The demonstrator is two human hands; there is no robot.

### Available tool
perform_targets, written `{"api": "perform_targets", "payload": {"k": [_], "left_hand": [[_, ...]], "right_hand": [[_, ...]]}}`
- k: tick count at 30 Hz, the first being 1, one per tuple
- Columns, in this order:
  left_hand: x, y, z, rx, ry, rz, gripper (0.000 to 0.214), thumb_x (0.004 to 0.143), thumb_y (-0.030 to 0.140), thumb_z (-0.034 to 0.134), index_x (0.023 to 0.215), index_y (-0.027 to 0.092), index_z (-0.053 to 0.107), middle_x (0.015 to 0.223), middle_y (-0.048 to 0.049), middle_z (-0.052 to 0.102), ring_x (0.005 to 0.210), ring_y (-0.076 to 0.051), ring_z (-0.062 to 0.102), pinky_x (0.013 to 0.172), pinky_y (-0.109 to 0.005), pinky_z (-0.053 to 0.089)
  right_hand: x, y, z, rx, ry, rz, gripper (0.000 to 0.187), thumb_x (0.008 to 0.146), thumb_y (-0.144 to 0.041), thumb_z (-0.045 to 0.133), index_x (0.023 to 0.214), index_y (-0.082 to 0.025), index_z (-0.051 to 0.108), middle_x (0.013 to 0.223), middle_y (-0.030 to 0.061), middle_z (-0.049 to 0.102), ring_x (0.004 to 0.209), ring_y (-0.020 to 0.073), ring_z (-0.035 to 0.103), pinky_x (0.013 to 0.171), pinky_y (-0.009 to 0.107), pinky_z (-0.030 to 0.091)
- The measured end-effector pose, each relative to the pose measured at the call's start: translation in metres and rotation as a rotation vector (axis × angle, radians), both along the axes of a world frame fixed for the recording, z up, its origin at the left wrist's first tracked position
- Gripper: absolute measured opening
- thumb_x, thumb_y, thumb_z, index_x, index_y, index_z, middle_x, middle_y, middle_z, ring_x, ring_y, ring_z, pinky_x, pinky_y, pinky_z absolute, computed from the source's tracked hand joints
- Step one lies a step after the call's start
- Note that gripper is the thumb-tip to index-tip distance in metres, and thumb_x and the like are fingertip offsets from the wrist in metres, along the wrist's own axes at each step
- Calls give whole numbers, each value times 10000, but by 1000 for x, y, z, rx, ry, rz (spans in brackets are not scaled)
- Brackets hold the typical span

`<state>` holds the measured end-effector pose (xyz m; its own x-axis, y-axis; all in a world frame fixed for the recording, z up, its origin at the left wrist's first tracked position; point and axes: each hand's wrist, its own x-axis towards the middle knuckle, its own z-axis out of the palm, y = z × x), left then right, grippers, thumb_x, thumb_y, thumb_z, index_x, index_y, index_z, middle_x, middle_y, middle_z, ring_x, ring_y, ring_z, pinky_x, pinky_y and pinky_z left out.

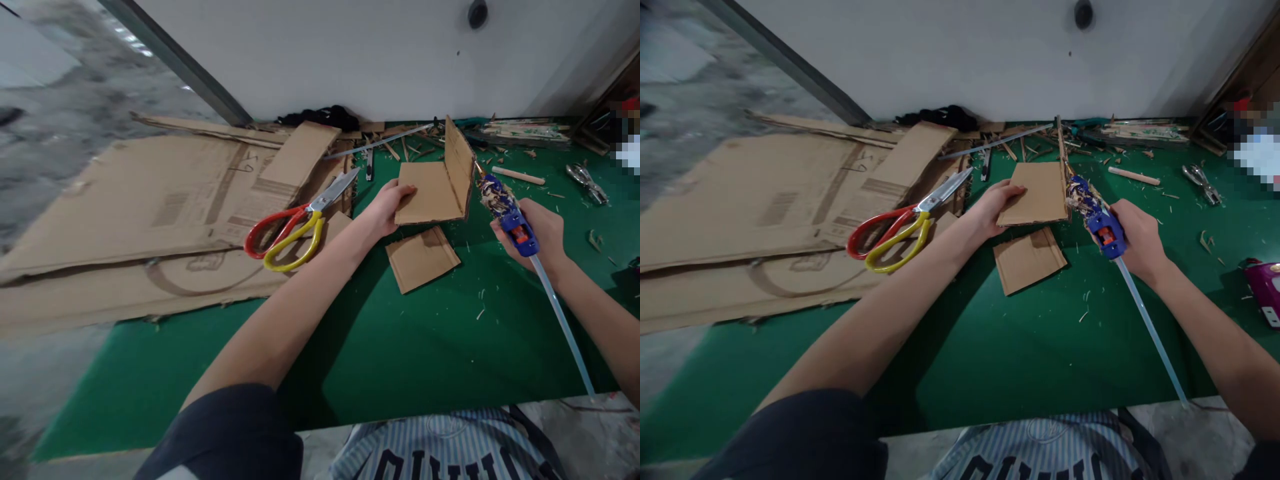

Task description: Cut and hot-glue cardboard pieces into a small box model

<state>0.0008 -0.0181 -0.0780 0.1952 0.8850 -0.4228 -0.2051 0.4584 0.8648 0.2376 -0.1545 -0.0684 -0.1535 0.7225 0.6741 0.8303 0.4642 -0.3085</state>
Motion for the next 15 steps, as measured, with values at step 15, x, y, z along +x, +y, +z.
{"api": "perform_targets", "payload": {"k": [15], "left_hand": [[3, -1, 1, 15, 5, 5, 204, 854, 81, 561, 1005, 212, 602, 973, -69, 753, 1007, -246, 757, 972, -445, 627]], "right_hand": [[-2, 0, -1, 43, -15, -28, 335, 861, -286, 716, 764, -261, 396, 648, -14, 567, 559, 124, 506, 524, 289, 351]]}}
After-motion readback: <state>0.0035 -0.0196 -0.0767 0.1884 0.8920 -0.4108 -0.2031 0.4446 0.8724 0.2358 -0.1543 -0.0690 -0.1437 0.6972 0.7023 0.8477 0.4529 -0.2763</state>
